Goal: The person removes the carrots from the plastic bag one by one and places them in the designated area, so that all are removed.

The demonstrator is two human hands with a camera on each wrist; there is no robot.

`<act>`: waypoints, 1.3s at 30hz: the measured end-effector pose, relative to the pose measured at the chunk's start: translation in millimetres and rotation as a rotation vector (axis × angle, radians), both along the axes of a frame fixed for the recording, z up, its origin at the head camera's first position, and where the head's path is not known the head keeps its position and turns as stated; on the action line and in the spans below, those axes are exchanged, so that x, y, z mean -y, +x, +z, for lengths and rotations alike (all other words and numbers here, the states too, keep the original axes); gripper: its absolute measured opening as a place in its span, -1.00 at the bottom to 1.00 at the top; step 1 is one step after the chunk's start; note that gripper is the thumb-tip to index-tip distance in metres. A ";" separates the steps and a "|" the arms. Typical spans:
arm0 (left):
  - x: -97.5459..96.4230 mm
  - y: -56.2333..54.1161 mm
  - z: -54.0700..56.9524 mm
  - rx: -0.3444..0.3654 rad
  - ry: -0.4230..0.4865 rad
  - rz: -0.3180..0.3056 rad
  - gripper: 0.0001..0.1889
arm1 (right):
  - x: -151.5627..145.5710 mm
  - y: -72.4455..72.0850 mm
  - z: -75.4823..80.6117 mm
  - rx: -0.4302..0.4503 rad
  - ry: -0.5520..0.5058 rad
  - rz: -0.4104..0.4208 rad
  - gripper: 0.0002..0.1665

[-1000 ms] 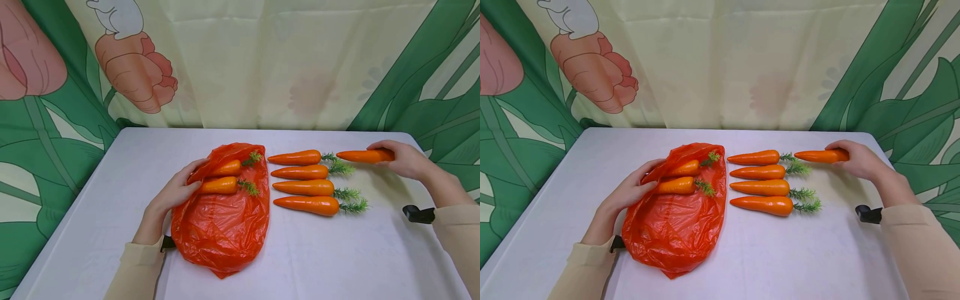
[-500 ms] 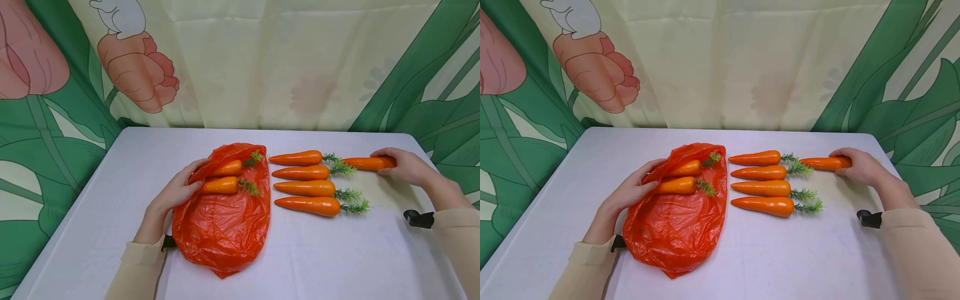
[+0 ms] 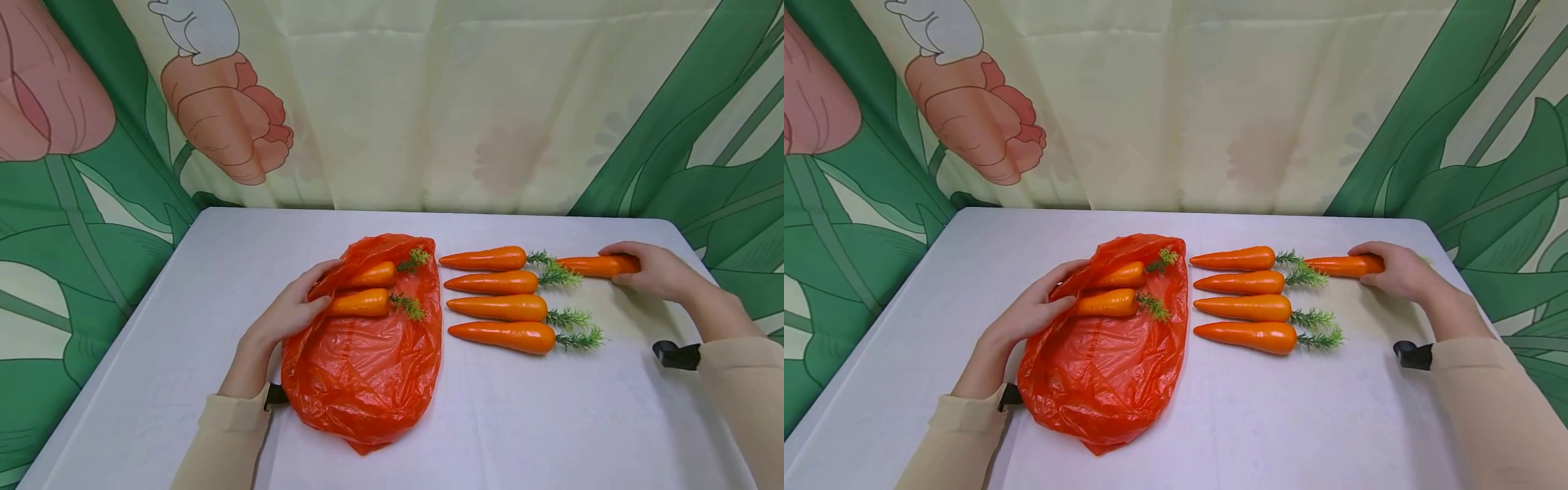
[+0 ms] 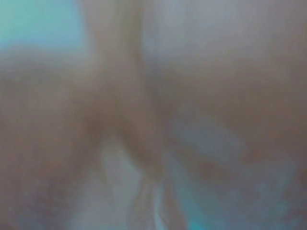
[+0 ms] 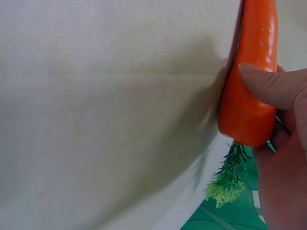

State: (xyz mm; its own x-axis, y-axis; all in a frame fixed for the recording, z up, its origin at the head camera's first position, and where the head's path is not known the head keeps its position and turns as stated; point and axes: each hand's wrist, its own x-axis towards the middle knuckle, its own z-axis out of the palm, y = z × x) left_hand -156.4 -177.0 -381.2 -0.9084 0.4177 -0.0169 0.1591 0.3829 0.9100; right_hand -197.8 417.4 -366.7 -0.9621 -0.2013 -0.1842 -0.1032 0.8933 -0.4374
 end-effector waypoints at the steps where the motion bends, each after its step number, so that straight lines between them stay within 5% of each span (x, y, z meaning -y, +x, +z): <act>1: 0.0 0.0 -0.2 -0.001 -0.003 0.002 -0.35 | 0.1 -0.1 0.1 0.001 0.000 0.001 -0.43; 19: 0.6 -1.6 -2.5 -0.010 -0.022 -0.001 -0.37 | -11.5 4.5 -0.1 -0.119 0.016 -0.021 -0.48; 39: 0.0 -1.6 -2.5 0.002 -0.013 -0.003 -0.36 | -9.4 4.8 -2.9 -0.109 -0.023 -0.063 -0.42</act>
